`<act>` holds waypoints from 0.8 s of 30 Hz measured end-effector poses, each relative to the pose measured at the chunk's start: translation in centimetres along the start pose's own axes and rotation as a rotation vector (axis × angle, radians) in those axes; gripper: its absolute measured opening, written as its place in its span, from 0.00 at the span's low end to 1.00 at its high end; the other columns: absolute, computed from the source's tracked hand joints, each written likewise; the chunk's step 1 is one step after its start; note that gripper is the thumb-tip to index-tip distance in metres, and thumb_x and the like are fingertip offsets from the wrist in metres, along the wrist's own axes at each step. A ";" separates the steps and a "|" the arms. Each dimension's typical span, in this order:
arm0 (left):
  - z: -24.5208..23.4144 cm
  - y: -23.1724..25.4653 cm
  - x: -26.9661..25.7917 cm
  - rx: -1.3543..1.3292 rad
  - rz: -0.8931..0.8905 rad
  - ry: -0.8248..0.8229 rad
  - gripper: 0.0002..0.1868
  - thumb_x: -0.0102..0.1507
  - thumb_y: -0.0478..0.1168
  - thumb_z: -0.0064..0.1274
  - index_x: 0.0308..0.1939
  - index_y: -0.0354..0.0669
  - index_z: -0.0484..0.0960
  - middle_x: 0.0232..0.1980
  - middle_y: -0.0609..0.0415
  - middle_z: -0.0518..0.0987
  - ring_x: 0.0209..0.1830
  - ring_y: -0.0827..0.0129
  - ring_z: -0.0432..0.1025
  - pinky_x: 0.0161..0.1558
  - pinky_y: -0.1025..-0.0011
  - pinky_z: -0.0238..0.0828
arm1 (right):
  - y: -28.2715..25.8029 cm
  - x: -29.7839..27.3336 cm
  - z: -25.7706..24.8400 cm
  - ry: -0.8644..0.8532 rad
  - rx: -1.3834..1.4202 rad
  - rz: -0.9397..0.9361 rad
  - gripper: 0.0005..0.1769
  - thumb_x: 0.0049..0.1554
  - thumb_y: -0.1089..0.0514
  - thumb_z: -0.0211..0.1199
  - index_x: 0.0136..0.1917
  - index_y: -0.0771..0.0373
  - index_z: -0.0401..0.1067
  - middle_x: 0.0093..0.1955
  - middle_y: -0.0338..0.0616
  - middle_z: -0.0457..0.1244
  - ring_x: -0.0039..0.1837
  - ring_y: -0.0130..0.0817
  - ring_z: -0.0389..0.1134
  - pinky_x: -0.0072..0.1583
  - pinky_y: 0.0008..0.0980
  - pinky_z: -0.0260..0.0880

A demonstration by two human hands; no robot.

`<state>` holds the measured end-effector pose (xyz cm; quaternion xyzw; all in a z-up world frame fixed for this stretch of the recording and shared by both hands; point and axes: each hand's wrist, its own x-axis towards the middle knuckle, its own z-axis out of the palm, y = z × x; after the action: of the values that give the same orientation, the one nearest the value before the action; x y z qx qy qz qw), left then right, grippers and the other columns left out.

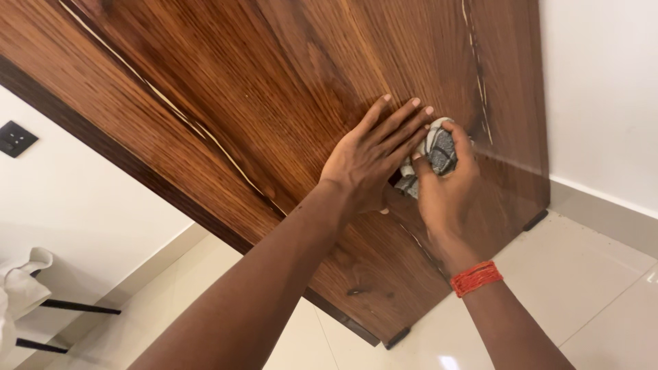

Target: The person wipes the surface of a wooden wardrobe door with a cloth. They move the cloth across the wood grain, covering the upper, middle, and lower sections of the door.

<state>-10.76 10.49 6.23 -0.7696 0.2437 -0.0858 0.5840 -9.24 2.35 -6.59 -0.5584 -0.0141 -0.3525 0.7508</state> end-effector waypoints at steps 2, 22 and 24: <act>0.1 0.1 0.1 -0.008 0.003 -0.014 0.78 0.43 0.88 0.49 0.82 0.53 0.32 0.85 0.58 0.30 0.83 0.64 0.23 0.77 0.52 0.15 | -0.4 -0.2 -0.4 -0.030 0.005 0.059 0.29 0.55 0.68 0.68 0.69 0.60 0.67 0.65 0.45 0.65 0.66 0.37 0.68 0.65 0.36 0.68; 0.4 0.2 -0.1 -0.286 0.019 -0.032 0.48 0.63 0.69 0.41 0.80 0.60 0.40 0.84 0.67 0.35 0.83 0.72 0.25 0.79 0.54 0.11 | 14.9 -7.5 -4.4 0.173 -0.178 0.627 0.32 0.53 0.67 0.66 0.70 0.55 0.64 0.68 0.45 0.59 0.67 0.41 0.65 0.65 0.37 0.69; 0.6 -0.1 -0.7 -0.222 0.019 0.047 0.41 0.68 0.58 0.41 0.80 0.60 0.41 0.84 0.67 0.37 0.83 0.73 0.27 0.79 0.54 0.13 | 14.0 -7.6 -4.1 0.168 -0.246 0.578 0.32 0.53 0.68 0.67 0.70 0.57 0.64 0.69 0.47 0.59 0.67 0.43 0.65 0.65 0.37 0.68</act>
<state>-11.08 11.36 6.20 -0.8249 0.2725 -0.0710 0.4901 -8.85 4.54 -22.95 -0.5949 0.2500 -0.1684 0.7452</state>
